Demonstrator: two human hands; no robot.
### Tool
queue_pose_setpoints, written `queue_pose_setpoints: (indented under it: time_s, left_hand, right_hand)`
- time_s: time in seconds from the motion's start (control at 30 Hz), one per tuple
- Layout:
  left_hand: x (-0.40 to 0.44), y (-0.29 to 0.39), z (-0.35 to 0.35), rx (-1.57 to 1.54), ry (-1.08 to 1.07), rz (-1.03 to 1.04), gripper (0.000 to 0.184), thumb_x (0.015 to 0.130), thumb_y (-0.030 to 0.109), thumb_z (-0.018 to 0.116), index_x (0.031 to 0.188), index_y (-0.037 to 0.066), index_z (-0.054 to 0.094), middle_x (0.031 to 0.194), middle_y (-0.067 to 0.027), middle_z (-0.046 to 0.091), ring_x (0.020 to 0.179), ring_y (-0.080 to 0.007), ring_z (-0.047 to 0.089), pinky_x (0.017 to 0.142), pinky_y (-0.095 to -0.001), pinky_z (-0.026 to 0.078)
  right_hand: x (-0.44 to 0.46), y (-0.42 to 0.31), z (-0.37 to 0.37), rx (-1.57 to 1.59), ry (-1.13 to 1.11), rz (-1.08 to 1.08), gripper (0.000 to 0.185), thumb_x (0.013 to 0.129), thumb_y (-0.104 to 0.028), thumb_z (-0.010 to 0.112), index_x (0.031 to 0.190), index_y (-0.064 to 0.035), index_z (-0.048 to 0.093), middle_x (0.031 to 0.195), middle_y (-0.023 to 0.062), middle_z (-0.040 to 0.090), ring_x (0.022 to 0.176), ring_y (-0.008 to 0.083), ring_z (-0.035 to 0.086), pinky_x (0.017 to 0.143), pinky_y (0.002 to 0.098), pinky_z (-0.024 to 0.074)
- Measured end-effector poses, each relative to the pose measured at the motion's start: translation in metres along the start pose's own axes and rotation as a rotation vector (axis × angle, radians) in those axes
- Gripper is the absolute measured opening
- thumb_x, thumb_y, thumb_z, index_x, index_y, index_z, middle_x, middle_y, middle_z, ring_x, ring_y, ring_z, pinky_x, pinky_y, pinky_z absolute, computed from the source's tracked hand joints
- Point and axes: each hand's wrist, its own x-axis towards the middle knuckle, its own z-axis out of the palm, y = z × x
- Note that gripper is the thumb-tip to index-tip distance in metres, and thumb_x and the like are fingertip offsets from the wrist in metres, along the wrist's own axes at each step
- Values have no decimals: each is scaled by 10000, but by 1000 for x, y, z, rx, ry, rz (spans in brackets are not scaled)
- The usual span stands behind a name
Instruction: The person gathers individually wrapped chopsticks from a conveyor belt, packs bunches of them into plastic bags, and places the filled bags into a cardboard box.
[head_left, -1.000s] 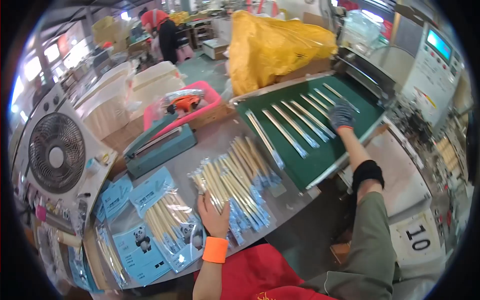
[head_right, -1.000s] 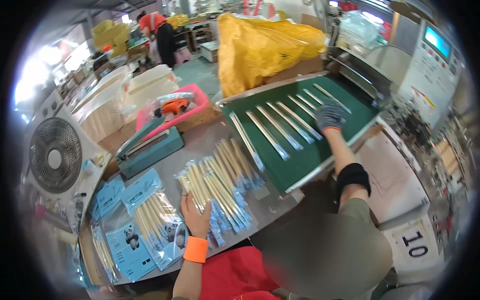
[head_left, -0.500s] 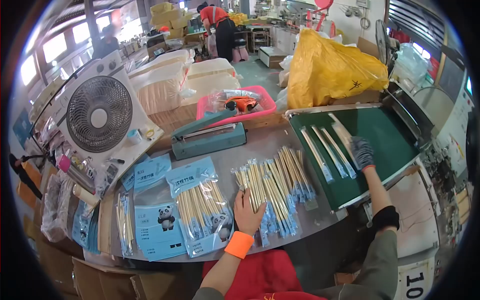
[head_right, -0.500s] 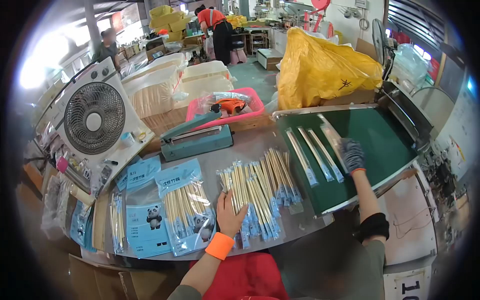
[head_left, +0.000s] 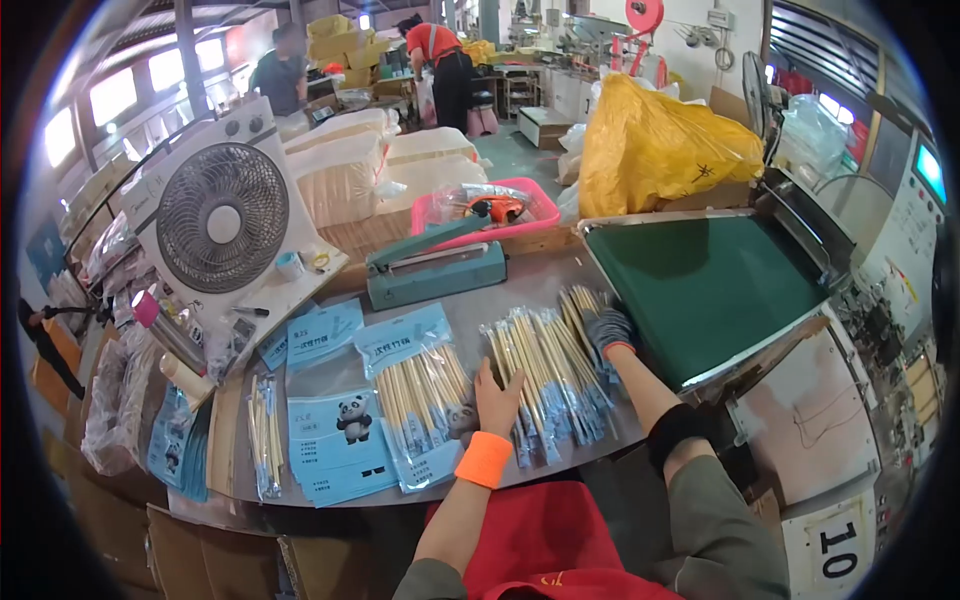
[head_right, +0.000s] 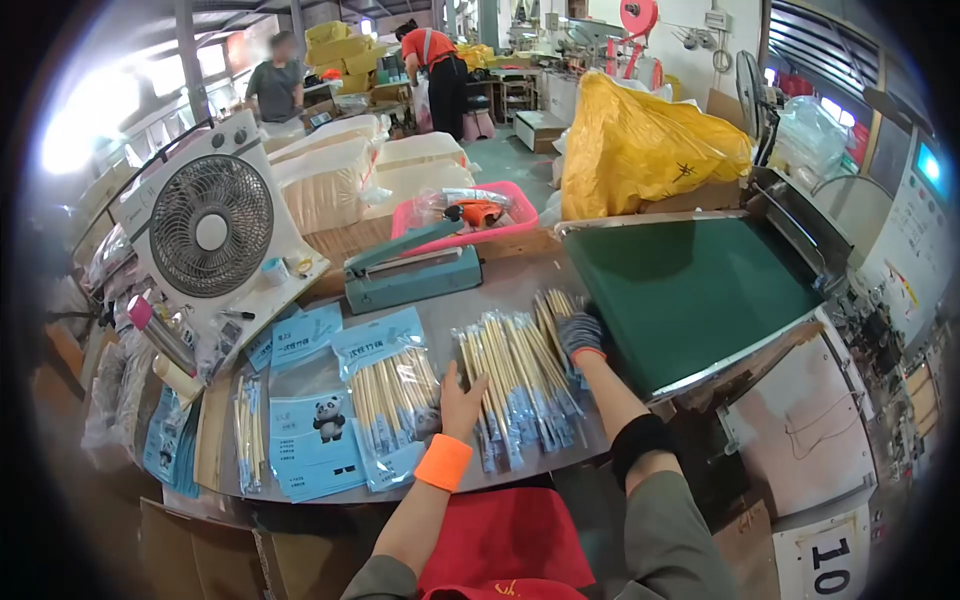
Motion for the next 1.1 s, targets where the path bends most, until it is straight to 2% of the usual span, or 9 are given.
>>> queue_pose_setpoints:
  time_s: [0.1, 0.2, 0.33, 0.53, 0.67, 0.8, 0.87, 1.0, 1.1]
  left_hand:
    - [15, -5, -20, -318, -216, -264, 444, 829, 299, 649, 1084, -51, 551, 984, -127, 608, 928, -202, 562, 843, -322, 422]
    - [19, 15, -2, -714, -276, -380, 345, 849, 290, 636, 979, -24, 576, 877, -53, 595, 809, -134, 528, 736, -301, 416]
    - [17, 27, 16, -842, -299, -447, 342, 852, 243, 649, 1045, -27, 569, 961, -76, 604, 916, -139, 557, 792, -268, 439]
    - [-114, 30, -55, -626, -312, -271, 580, 838, 149, 649, 1301, -27, 347, 1208, -103, 510, 1058, -179, 527, 919, -287, 421]
    - [-201, 15, -117, -343, -503, -284, 653, 810, 138, 676, 1330, -17, 312, 1248, -103, 485, 1154, -191, 484, 976, -309, 389]
    - [-187, -5, -110, -714, -545, -556, 772, 789, 173, 723, 1384, 7, 259, 1276, -102, 468, 1184, -188, 458, 1011, -328, 360]
    - [-188, -5, -116, -492, -709, -349, 756, 800, 162, 715, 1385, 14, 260, 1278, -82, 465, 1178, -180, 458, 1002, -334, 372]
    - [-187, -5, -94, -448, -732, -412, 794, 767, 321, 735, 1352, -1, 306, 1261, -148, 483, 1177, -227, 486, 974, -331, 391]
    - [-188, 42, -93, 53, -467, -292, 779, 716, 417, 730, 1265, -19, 390, 1186, -262, 505, 1068, -383, 540, 900, -413, 440]
  right_hand:
    - [46, 36, 61, 432, 240, 27, 703, 768, -617, 541, 1084, 8, 605, 1061, 249, 615, 983, 371, 602, 851, 419, 477]
    - [-23, -20, 17, 304, -57, -231, 849, 689, -706, 561, 1162, -2, 571, 1116, 267, 587, 1060, 374, 569, 887, 419, 458]
    - [-87, -43, 43, 1170, -519, -278, 556, 784, -334, 683, 1208, -15, 518, 1077, 158, 623, 989, 257, 596, 872, 340, 458]
    - [-258, -9, 65, 1147, -157, -384, 618, 792, -341, 675, 1280, -47, 435, 1173, 148, 571, 1071, 292, 559, 911, 369, 440]
    - [-347, 16, 49, 1265, -577, -29, 580, 808, -303, 685, 1274, -57, 443, 1149, 63, 566, 1045, 190, 545, 934, 316, 417]
    - [-330, 19, 53, 1644, -709, 290, 510, 818, -219, 690, 1245, -36, 480, 1116, 43, 576, 1042, 132, 528, 918, 298, 430]
    - [-318, 26, 40, 1279, -726, -60, 531, 795, -215, 714, 1240, -28, 493, 1133, 66, 579, 1044, 135, 529, 908, 300, 439]
    - [-281, -6, 11, 1526, -495, -259, 544, 768, -213, 737, 1220, -11, 512, 1115, 75, 598, 1007, 146, 553, 898, 300, 448]
    - [-263, -10, 29, 868, -738, -591, 445, 744, -183, 753, 1110, 5, 584, 1038, 72, 630, 921, 157, 591, 843, 302, 481]
